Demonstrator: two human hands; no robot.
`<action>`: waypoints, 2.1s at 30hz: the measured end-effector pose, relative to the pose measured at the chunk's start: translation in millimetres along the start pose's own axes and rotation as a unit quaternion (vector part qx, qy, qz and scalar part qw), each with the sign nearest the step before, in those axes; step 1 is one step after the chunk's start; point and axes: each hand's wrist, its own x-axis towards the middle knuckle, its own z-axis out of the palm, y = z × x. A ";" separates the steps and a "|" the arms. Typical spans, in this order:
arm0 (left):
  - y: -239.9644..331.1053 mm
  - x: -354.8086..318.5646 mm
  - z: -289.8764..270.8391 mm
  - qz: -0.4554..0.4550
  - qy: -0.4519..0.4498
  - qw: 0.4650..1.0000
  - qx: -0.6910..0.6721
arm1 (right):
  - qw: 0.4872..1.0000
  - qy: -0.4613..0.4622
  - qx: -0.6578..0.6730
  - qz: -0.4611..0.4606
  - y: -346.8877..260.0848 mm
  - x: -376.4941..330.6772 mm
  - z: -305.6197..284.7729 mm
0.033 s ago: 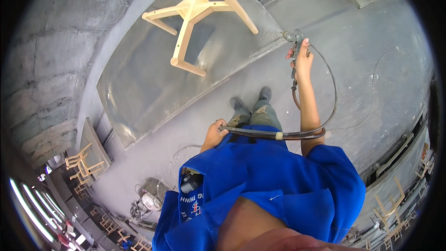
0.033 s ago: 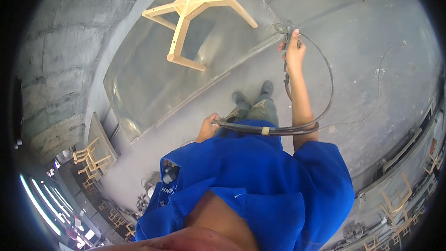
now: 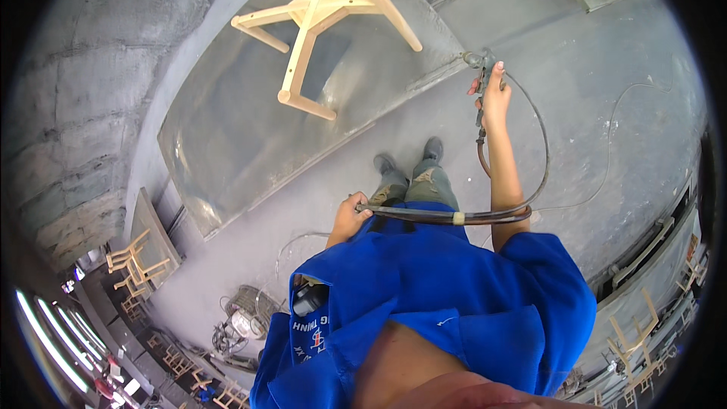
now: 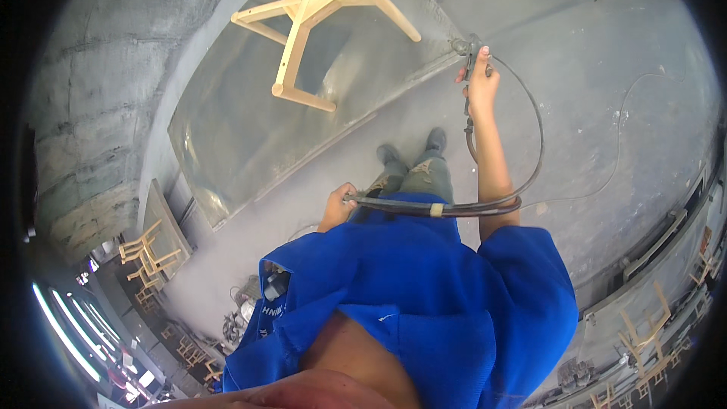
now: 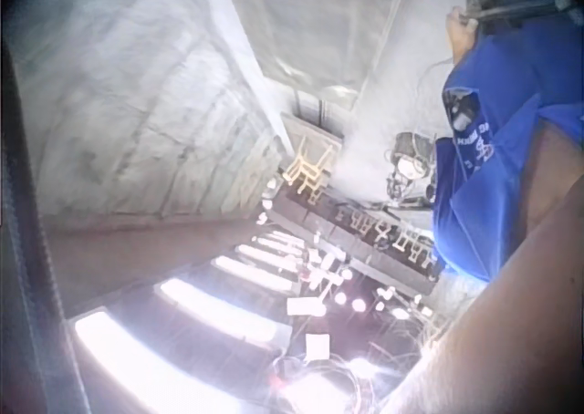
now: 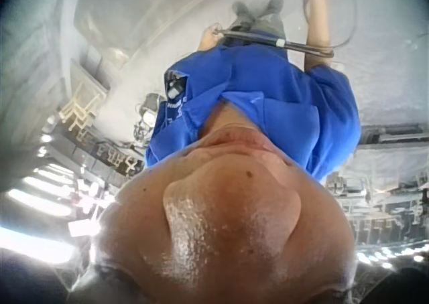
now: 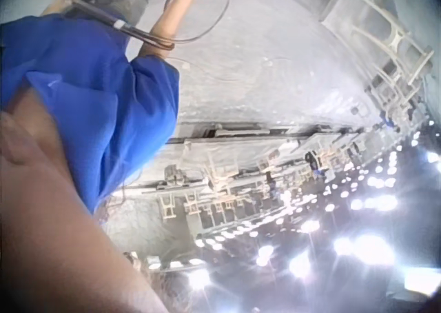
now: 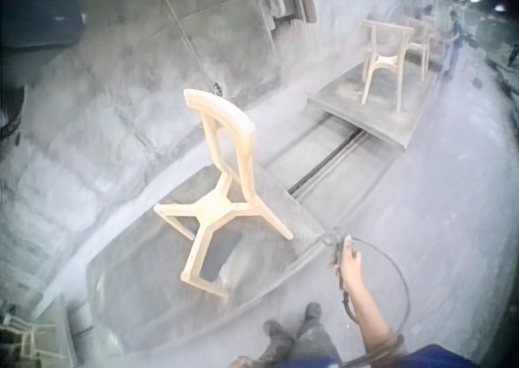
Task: The person uses a spray gun to apply finish to wooden chair frames in a factory setting. They handle each chair individually, lifting and rotating them to coat all sides before placing them back on the floor.
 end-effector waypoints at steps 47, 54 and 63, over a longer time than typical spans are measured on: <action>68.0 27.6 -175.4 0.076 -0.032 0.995 -0.054 | 0.973 -0.207 -0.101 -0.032 21.6 -128.6 167.9; 79.8 49.8 -142.0 0.023 -0.036 0.999 -0.005 | 0.925 -0.320 0.111 0.172 85.9 -110.0 153.9; 58.4 53.6 -144.3 0.015 0.010 0.998 0.061 | 0.933 -0.174 0.021 0.315 258.4 -41.6 176.1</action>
